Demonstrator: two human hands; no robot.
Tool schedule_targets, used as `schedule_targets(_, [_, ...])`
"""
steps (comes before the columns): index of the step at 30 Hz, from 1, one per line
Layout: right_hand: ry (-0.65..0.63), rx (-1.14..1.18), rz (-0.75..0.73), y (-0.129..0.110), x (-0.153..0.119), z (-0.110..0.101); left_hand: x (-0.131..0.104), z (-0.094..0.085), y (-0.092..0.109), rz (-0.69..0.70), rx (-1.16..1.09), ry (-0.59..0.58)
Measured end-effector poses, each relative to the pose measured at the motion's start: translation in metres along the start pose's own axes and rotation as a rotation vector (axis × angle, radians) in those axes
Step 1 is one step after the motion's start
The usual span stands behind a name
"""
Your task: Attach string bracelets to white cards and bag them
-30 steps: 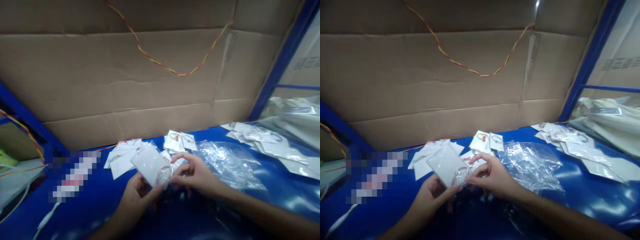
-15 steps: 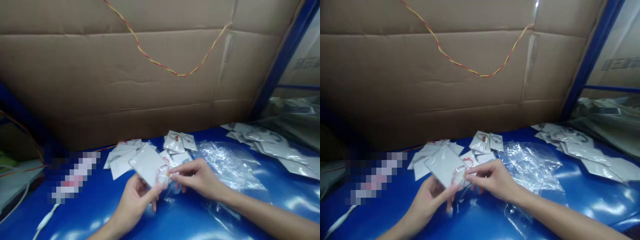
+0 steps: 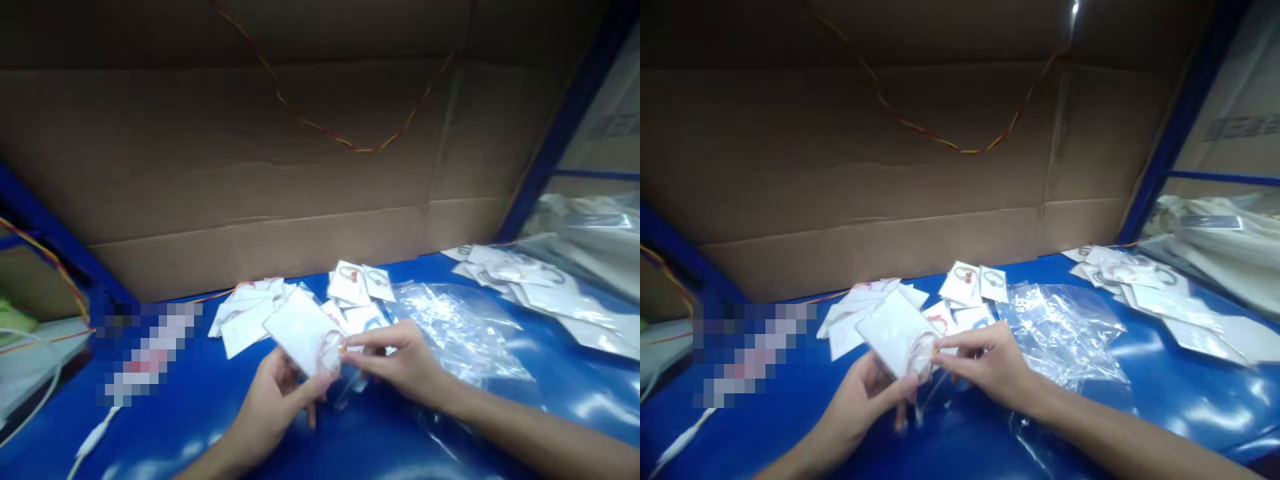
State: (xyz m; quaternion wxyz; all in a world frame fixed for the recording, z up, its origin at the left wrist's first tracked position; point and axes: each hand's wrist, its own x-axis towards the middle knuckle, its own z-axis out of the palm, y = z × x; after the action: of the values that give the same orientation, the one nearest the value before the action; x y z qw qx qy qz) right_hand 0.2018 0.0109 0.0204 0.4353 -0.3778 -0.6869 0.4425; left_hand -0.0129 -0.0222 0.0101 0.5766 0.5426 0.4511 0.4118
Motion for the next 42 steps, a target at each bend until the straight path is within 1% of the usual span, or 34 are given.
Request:
schedule_targets(4, [0.053,-0.020,-0.028,0.000,0.000,-0.001,-0.001,0.000,0.000,-0.001,-0.001,-0.005])
schedule_targets(8, [0.086,-0.015,-0.007,0.001,0.001,-0.001,0.001,-0.001,-0.002,0.005,0.002,-0.015])
schedule_targets(14, [0.091,-0.031,0.008,-0.002,0.001,-0.001,0.001,-0.001,-0.001,0.004,0.005,0.016])
schedule_targets(17, [0.091,-0.038,0.004,-0.001,0.001,-0.001,0.001,-0.002,-0.003,0.007,0.009,0.002])
schedule_targets(20, [0.025,-0.045,-0.014,0.000,0.001,-0.001,0.001,-0.002,-0.003,0.003,0.008,0.005])
schedule_targets(26, [-0.181,-0.058,-0.048,0.000,-0.001,0.001,-0.001,-0.001,0.001,-0.012,0.019,0.001])
schedule_targets(31, [-0.375,-0.200,0.003,0.001,-0.004,-0.001,0.001,-0.004,-0.001,0.015,0.003,-0.003])
schedule_targets(33, [-0.408,-0.284,-0.019,-0.001,-0.004,-0.002,0.001,-0.005,-0.001,0.010,0.009,-0.005])
schedule_targets(37, [-0.460,-0.382,-0.061,-0.008,-0.004,-0.003,0.000,-0.006,0.000,0.036,0.008,-0.022])
schedule_targets(40, [-0.487,-0.431,-0.075,-0.011,-0.004,-0.003,0.000,-0.007,0.001,0.039,0.005,-0.043])
schedule_targets(42, [-0.502,-0.437,-0.105,-0.010,-0.004,-0.003,0.000,-0.007,0.001,0.025,0.014,-0.037])
